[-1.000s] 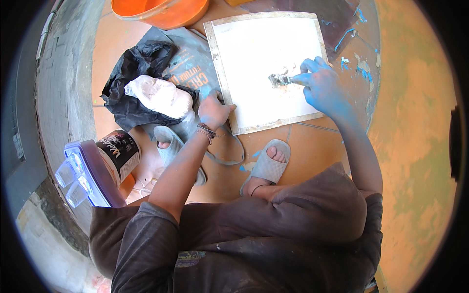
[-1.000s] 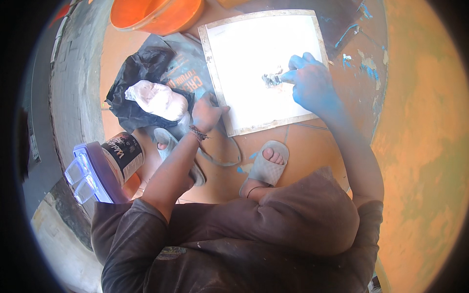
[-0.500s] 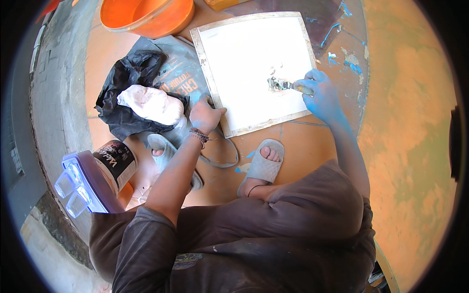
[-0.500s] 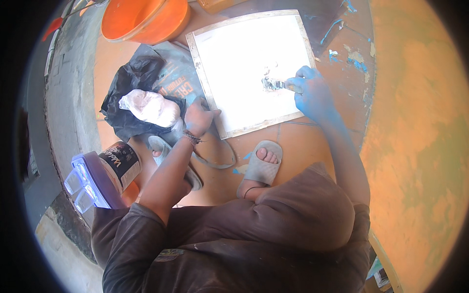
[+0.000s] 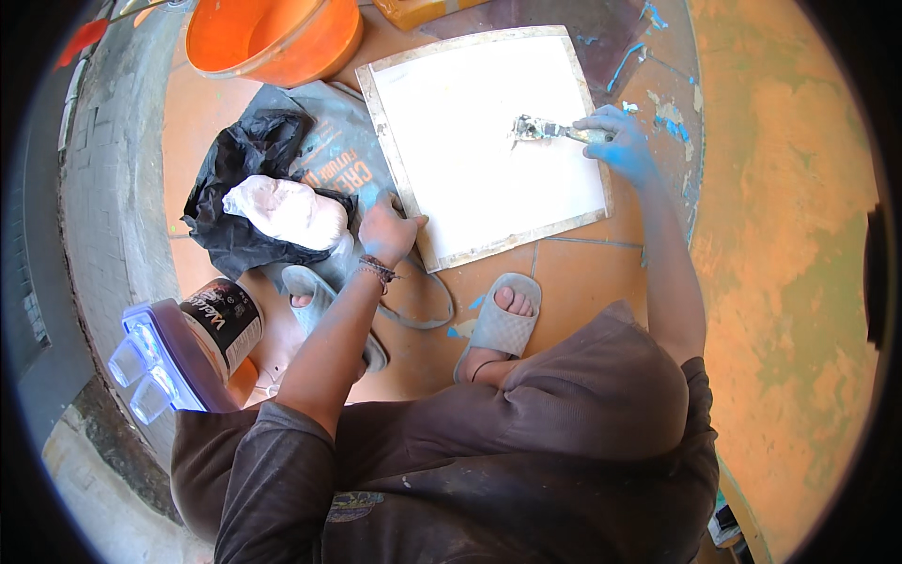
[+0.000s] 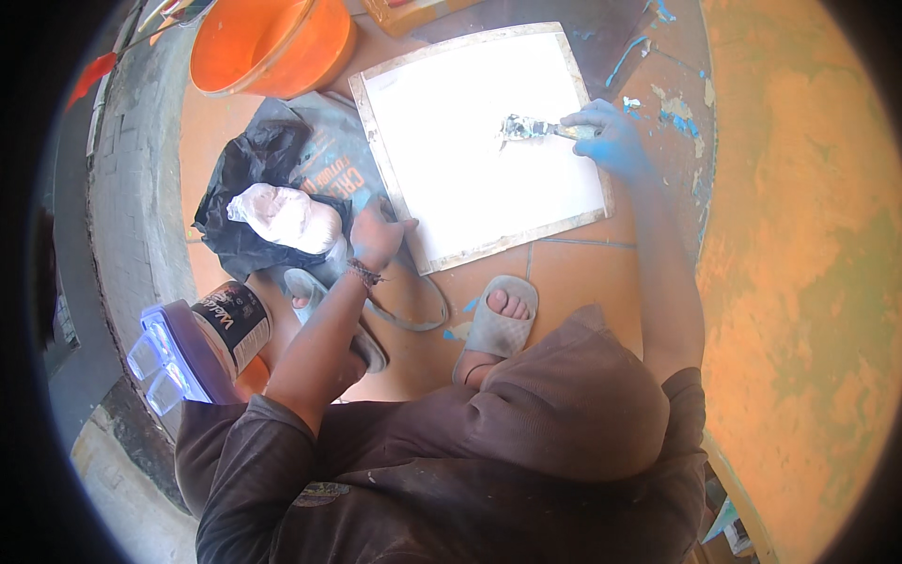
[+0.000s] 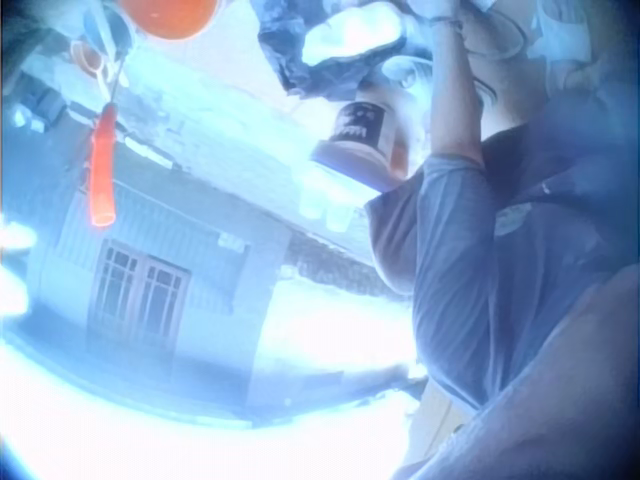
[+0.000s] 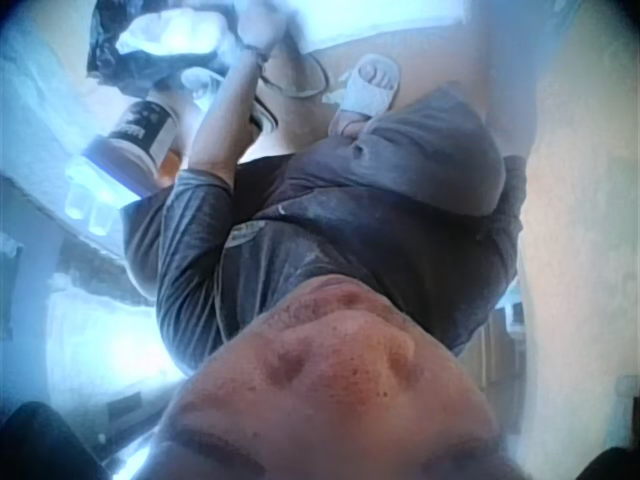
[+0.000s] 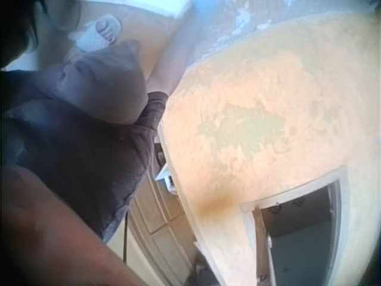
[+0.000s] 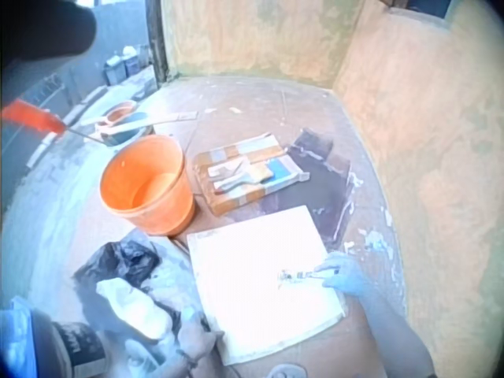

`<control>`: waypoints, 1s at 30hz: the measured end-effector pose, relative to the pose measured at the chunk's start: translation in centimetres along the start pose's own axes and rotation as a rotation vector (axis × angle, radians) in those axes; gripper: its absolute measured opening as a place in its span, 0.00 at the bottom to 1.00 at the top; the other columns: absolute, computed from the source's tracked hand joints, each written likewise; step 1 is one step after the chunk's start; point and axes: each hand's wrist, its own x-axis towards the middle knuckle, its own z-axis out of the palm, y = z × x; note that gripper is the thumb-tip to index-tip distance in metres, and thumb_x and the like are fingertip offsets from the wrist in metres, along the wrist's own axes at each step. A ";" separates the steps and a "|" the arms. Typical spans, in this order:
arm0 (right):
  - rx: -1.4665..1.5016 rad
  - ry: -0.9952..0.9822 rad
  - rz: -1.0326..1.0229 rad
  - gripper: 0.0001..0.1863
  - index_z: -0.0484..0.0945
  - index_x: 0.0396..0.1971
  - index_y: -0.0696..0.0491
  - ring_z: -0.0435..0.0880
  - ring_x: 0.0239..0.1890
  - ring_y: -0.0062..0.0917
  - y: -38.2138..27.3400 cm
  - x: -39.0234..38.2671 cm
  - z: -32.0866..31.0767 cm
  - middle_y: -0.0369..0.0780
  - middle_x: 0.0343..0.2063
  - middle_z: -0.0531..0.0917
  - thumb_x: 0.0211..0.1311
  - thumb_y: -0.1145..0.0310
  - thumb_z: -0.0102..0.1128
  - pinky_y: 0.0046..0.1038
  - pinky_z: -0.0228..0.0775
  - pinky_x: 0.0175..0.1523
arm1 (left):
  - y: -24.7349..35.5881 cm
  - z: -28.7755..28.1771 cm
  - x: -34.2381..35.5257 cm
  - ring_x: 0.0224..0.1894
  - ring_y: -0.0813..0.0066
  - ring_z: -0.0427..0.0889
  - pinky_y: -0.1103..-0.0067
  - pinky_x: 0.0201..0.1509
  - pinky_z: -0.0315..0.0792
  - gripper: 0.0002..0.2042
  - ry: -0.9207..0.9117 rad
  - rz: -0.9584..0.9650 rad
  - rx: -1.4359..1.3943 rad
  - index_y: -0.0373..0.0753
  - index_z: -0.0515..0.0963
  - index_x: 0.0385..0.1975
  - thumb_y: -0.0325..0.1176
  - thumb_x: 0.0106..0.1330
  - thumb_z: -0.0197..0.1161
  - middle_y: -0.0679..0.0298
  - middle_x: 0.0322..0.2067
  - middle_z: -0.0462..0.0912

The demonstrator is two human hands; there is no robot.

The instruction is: The person mixes white and orange paint on a flat board using a putty knife. They scoop orange paint from a bucket with a wooden stick and add it to the white paint, then blend the mixture thoroughly.

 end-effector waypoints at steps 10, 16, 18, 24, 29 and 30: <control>-0.390 0.078 -0.228 0.18 0.84 0.29 0.51 0.74 0.40 0.34 -7.4 -0.5 -0.2 0.38 0.32 0.77 0.36 0.82 0.52 0.30 0.70 0.43 | 0.2 0.3 0.0 0.38 0.58 0.82 0.69 0.43 0.73 0.26 -0.012 -0.022 0.020 0.36 0.74 0.40 0.41 0.42 0.74 0.56 0.32 0.82; -0.471 0.100 -0.257 0.17 0.83 0.30 0.53 0.73 0.40 0.33 -9.0 -0.5 0.7 0.38 0.31 0.75 0.38 0.82 0.52 0.31 0.69 0.43 | 1.0 -1.3 -0.1 0.41 0.54 0.81 0.67 0.46 0.75 0.26 -0.068 0.027 0.046 0.34 0.75 0.40 0.44 0.45 0.73 0.49 0.35 0.82; -0.467 0.099 -0.218 0.17 0.83 0.31 0.53 0.73 0.40 0.33 -8.7 -0.9 0.5 0.39 0.31 0.75 0.37 0.82 0.53 0.31 0.68 0.44 | 1.6 -2.1 0.4 0.43 0.53 0.81 0.66 0.48 0.74 0.24 -0.152 -0.027 0.128 0.33 0.76 0.38 0.44 0.46 0.71 0.48 0.36 0.81; -0.313 0.150 -0.067 0.18 0.83 0.33 0.53 0.74 0.40 0.35 -6.3 -1.9 0.3 0.39 0.33 0.74 0.38 0.79 0.55 0.31 0.69 0.43 | 4.3 -7.6 3.1 0.36 0.50 0.81 0.65 0.42 0.74 0.16 0.024 0.301 0.132 0.32 0.77 0.31 0.40 0.54 0.66 0.46 0.29 0.81; -0.151 0.150 0.138 0.21 0.81 0.41 0.52 0.77 0.40 0.33 -3.7 -4.5 1.3 0.41 0.35 0.76 0.41 0.72 0.65 0.30 0.70 0.46 | 12.7 -12.9 8.2 0.31 0.53 0.81 0.66 0.39 0.73 0.13 0.285 0.511 -0.095 0.32 0.78 0.29 0.38 0.56 0.64 0.50 0.25 0.81; -0.139 0.155 0.128 0.21 0.81 0.43 0.51 0.77 0.39 0.33 -3.3 -5.1 1.6 0.41 0.35 0.76 0.42 0.71 0.65 0.31 0.70 0.45 | 14.2 -13.3 9.9 0.32 0.52 0.81 0.66 0.39 0.73 0.13 0.293 0.525 -0.088 0.32 0.78 0.29 0.38 0.56 0.64 0.49 0.26 0.81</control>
